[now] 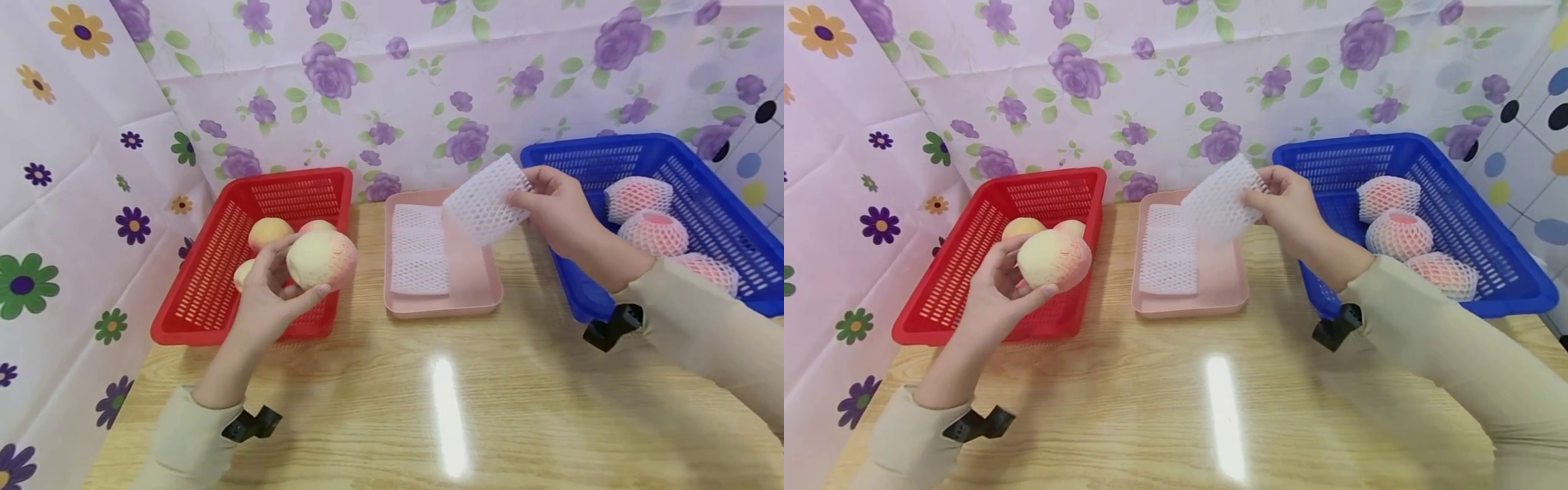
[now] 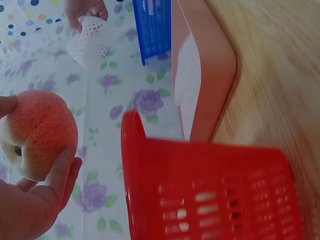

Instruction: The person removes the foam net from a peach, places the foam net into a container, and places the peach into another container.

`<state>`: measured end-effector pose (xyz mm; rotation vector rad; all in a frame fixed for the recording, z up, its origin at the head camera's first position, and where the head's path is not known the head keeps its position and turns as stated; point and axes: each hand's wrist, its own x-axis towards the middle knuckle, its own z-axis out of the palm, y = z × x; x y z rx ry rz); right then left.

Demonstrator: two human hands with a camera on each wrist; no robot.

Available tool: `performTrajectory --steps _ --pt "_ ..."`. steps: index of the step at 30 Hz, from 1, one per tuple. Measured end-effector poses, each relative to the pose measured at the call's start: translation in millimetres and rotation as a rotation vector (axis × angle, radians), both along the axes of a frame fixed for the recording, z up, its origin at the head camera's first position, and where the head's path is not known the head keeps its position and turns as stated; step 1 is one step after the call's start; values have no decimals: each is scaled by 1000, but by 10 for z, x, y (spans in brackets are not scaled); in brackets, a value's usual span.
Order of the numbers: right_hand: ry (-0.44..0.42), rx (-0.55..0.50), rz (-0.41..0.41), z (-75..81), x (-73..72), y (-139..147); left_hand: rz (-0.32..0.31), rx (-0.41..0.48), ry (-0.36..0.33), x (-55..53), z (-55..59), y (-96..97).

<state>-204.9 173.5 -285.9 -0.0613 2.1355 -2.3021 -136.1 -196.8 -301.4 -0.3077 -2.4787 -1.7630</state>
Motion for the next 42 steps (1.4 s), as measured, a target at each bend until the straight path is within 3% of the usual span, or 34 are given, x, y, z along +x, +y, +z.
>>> performTrajectory --steps 5,9,18,24,29,37,42 --pt "-31 44 -12 21 -184 -46 46 0 46 -57 -3 -160" --pt "-92 145 -34 45 -339 -124 85 18 59 -110 -18 -284" --pt "-155 333 -38 -16 -663 -253 165 -130 5 -228 -145 -470" --pt "-161 404 -45 -112 -855 -285 146 -189 -58 -286 -248 -536" --pt "-172 420 -54 -207 -1023 -300 122 -248 -64 -331 -305 -599" --pt "-145 525 -50 -362 -1197 -267 80 -315 -128 -389 -338 -671" --pt "-167 556 -68 -490 -1310 -307 49 -395 -122 -465 -384 -689"
